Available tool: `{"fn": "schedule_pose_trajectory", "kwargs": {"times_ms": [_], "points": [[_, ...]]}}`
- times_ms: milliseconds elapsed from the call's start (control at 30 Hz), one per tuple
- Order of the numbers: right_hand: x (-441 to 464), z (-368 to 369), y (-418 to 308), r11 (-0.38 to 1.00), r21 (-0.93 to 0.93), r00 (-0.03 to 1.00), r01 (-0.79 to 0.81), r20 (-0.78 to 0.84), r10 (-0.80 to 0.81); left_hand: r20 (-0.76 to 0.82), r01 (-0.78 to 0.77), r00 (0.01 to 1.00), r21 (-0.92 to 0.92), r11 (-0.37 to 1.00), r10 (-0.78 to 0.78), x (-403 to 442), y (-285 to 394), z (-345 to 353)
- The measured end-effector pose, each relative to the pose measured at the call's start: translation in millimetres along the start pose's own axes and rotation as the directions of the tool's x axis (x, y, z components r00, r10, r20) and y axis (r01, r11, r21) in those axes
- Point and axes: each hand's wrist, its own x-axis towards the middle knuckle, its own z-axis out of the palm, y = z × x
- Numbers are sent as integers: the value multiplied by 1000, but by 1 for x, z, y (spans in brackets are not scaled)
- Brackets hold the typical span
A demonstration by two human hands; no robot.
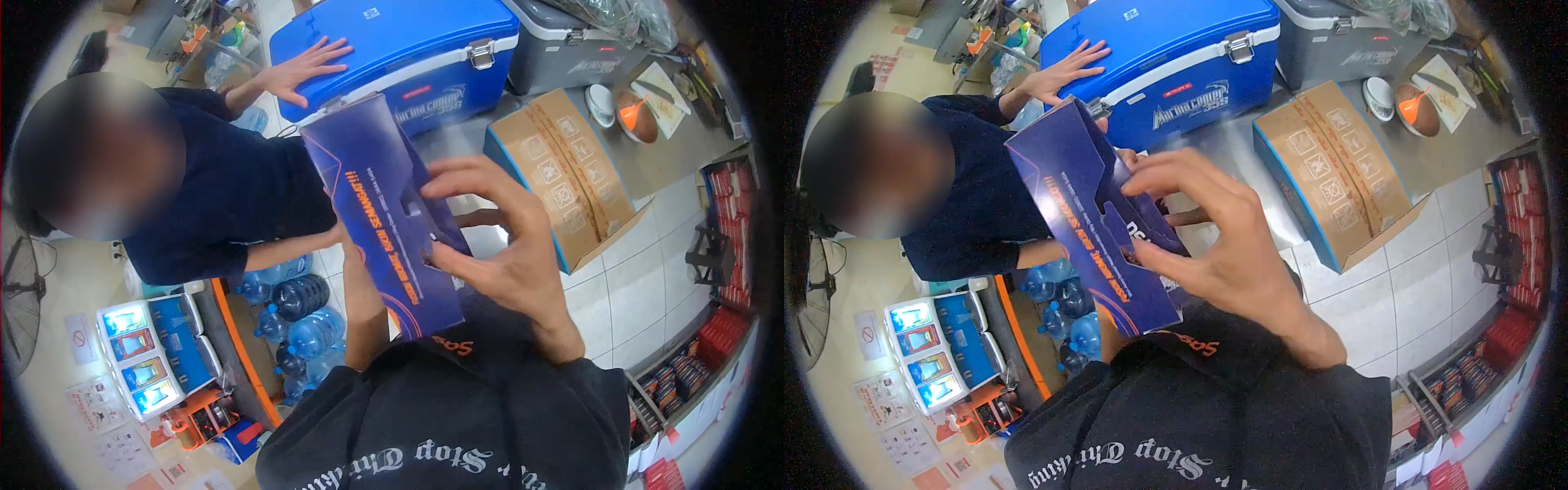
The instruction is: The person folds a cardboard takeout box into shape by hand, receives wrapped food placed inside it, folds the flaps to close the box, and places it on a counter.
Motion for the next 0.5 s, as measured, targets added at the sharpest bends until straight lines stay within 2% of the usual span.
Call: {"fn": "schedule_pose_trajectory", "kwargs": {"times_ms": [67,100,133,200,500], "points": [[-1,0,-4,998,-14,998,-61,-32,61,6,0,1000,11,1000,0,-7,2,3],[-3,-1,-4,996,-87,999,-29,-38,25,7,1,1000,23,1000,-1,-10,2,4],[-4,-2,-5,996,-78,998,-41,-48,37,7,1,1000,28,1000,-1,-13,2,4],[-6,-6,-6,992,-121,1000,-28,-14,26,12,2,1000,40,999,-3,-19,0,4],[-21,-7,5,939,-296,984,-173,-7,179,70,-34,997,145,989,24,-36,12,0]]}}
